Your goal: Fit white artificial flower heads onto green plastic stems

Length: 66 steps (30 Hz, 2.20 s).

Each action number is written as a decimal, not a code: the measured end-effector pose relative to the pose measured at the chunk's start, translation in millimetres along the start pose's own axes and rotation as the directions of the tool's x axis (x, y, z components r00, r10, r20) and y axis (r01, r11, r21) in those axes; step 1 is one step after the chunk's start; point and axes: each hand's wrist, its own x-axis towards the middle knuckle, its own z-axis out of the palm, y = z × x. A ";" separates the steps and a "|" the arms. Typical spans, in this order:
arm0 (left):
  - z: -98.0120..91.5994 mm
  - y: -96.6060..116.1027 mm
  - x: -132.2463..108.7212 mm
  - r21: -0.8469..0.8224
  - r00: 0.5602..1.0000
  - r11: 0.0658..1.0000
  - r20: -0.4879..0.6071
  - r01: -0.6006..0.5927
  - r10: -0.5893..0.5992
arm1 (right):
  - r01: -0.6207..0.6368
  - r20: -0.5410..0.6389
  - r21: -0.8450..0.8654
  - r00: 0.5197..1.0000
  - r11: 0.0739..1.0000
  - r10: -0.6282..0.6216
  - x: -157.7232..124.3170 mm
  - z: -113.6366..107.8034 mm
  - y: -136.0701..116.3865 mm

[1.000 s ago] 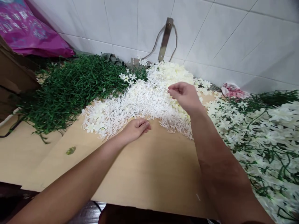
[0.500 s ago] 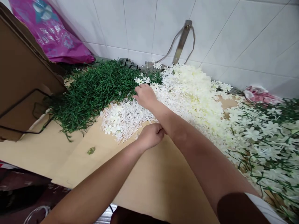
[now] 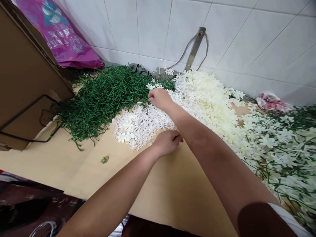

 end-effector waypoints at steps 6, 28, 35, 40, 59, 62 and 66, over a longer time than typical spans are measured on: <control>0.8 -7.5 8.0 -0.252 0.996 0.968 -0.086 -0.003 -0.020 | -0.080 -0.210 0.134 0.972 0.988 0.107 -42.2 -35.1 31.4; -50.7 -7.6 4.2 -0.612 0.791 0.776 -0.547 -0.153 -0.276 | -0.198 0.155 0.398 0.977 0.896 0.147 -160.6 -34.7 13.4; -59.1 0.3 -7.9 -0.508 0.935 0.848 -0.351 -0.151 -0.043 | -0.243 0.188 0.635 0.969 0.734 0.159 -156.9 -25.3 13.9; -56.5 3.0 -6.6 -0.298 0.938 0.952 -0.344 -0.073 -0.035 | -0.248 0.200 0.710 0.969 0.659 0.149 -158.5 -26.3 19.5; -81.2 -15.8 -8.9 0.008 0.629 0.987 -0.770 -0.158 0.107 | -0.241 0.169 0.893 0.962 0.379 0.213 -157.4 -18.4 13.8; -57.9 3.2 -11.1 -0.200 0.847 0.959 -0.527 -0.200 0.066 | -0.223 0.189 0.937 0.971 0.268 0.147 -157.7 -12.6 9.6; -51.2 10.7 -11.6 -0.350 0.859 0.916 -0.512 -0.194 -0.014 | -0.215 0.220 0.941 0.975 0.261 0.008 -161.4 -7.6 13.4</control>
